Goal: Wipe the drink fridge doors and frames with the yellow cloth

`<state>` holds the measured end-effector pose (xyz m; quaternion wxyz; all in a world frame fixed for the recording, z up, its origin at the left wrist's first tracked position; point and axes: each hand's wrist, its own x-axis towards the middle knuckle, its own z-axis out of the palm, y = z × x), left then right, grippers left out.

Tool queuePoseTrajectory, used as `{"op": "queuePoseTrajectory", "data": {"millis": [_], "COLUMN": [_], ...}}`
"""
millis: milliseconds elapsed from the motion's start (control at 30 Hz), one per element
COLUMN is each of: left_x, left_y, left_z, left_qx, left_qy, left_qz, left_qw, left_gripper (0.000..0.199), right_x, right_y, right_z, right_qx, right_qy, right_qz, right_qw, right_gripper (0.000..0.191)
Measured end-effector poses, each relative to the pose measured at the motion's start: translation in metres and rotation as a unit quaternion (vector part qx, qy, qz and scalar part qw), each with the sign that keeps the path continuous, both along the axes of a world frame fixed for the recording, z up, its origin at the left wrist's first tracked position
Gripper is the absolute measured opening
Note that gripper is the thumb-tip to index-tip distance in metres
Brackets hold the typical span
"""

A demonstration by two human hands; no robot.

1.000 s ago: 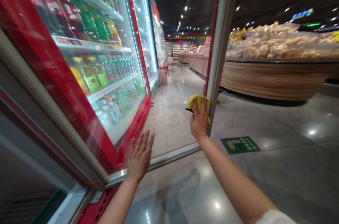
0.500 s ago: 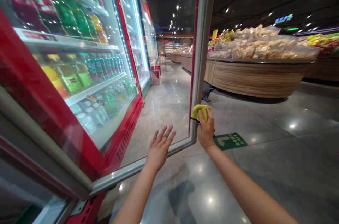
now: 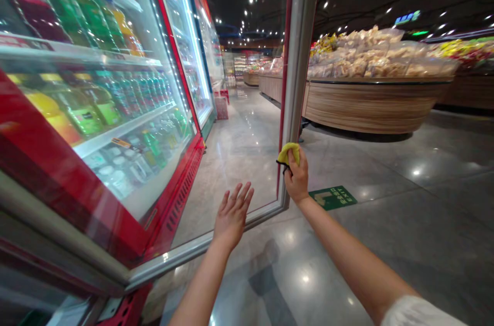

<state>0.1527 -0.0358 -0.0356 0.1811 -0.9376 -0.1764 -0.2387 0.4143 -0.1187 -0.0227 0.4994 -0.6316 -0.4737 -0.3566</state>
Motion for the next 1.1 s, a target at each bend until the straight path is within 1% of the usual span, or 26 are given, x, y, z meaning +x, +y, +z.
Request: {"op": "queuePoseTrajectory", "data": {"millis": [100, 133, 167, 200, 233, 267, 300, 333, 367, 433, 467, 500, 567, 600, 633, 700, 800, 900, 967, 1033, 1100], "left_x": [-0.001, -0.001, 0.000, 0.000, 0.001, 0.002, 0.003, 0.004, 0.004, 0.006, 0.007, 0.007, 0.010, 0.011, 0.014, 0.019, 0.026, 0.028, 0.025, 0.019, 0.013], "left_y": [-0.003, -0.003, -0.004, -0.005, -0.005, -0.006, -0.006, -0.006, -0.006, -0.006, -0.007, -0.007, -0.009, -0.010, -0.012, -0.016, -0.023, -0.026, -0.027, -0.027, -0.027], "left_z": [0.002, 0.001, 0.001, 0.000, -0.002, -0.003, -0.005, -0.006, -0.007, -0.009, -0.010, -0.011, -0.013, -0.015, -0.017, -0.022, -0.029, -0.031, -0.030, -0.028, -0.026], "left_qx": [-0.006, -0.008, -0.011, -0.013, -0.016, -0.018, -0.020, -0.022, -0.024, -0.024, -0.023, -0.022, -0.026, -0.032, -0.040, -0.058, -0.090, -0.112, -0.113, -0.106, -0.096], "left_qy": [0.000, -0.001, -0.005, -0.010, -0.017, -0.026, -0.034, -0.044, -0.053, -0.076, -0.090, -0.106, -0.139, -0.155, -0.171, -0.201, -0.233, -0.236, -0.226, -0.215, -0.206], "left_qz": [-0.013, -0.015, -0.016, -0.017, -0.019, -0.021, -0.024, -0.028, -0.033, -0.046, -0.054, -0.061, -0.071, -0.073, -0.074, -0.072, -0.068, -0.072, -0.080, -0.083, -0.082], "left_qw": [1.000, 1.000, 1.000, 1.000, 1.000, 0.999, 0.999, 0.998, 0.998, 0.996, 0.994, 0.992, 0.987, 0.985, 0.982, 0.975, 0.966, 0.963, 0.964, 0.967, 0.970], "left_gripper": [0.082, 0.080, 0.079, 0.079, 0.079, 0.079, 0.079, 0.079, 0.079, 0.078, 0.078, 0.078, 0.077, 0.077, 0.076, 0.075, 0.071, 0.070, 0.070, 0.071, 0.072], "right_x": [-0.025, -0.031, -0.036, -0.038, -0.039, -0.037, -0.033, -0.029, -0.023, -0.013, -0.009, -0.006, -0.004, -0.004, -0.005, -0.009, -0.011, -0.012, -0.016, -0.023, -0.030], "right_y": [-0.016, -0.023, -0.029, -0.036, -0.042, -0.047, -0.050, -0.053, -0.053, -0.051, -0.048, -0.044, -0.040, -0.039, -0.040, -0.045, -0.058, -0.065, -0.066, -0.065, -0.064], "right_z": [-0.072, -0.092, -0.108, -0.120, -0.126, -0.126, -0.122, -0.112, -0.098, -0.061, -0.042, -0.023, 0.006, 0.015, 0.021, 0.028, 0.040, 0.065, 0.079, 0.086, 0.086], "right_qx": [-0.042, -0.051, -0.060, -0.068, -0.073, -0.078, -0.082, -0.085, -0.085, -0.076, -0.058, -0.052, -0.040, -0.041, -0.045, -0.063, -0.064, -0.033, -0.019, -0.010, -0.005], "right_qy": [0.022, 0.023, 0.020, 0.014, 0.009, 0.003, -0.002, -0.004, -0.002, 0.012, 0.026, 0.026, 0.037, 0.043, 0.049, 0.059, 0.079, 0.089, 0.085, 0.078, 0.072], "right_qz": [-0.030, -0.031, -0.029, -0.024, -0.016, -0.007, -0.002, 0.002, 0.007, 0.011, 0.014, 0.007, -0.011, -0.022, -0.031, -0.040, -0.024, 0.001, 0.003, -0.002, -0.005], "right_qw": [0.998, 0.998, 0.998, 0.997, 0.997, 0.997, 0.997, 0.996, 0.996, 0.997, 0.998, 0.998, 0.998, 0.998, 0.997, 0.995, 0.995, 0.995, 0.996, 0.997, 0.997], "right_gripper": [0.076, 0.076, 0.074, 0.072, 0.070, 0.068, 0.066, 0.065, 0.065, 0.065, 0.066, 0.067, 0.068, 0.069, 0.069, 0.069, 0.065, 0.065, 0.068, 0.070, 0.070]}}
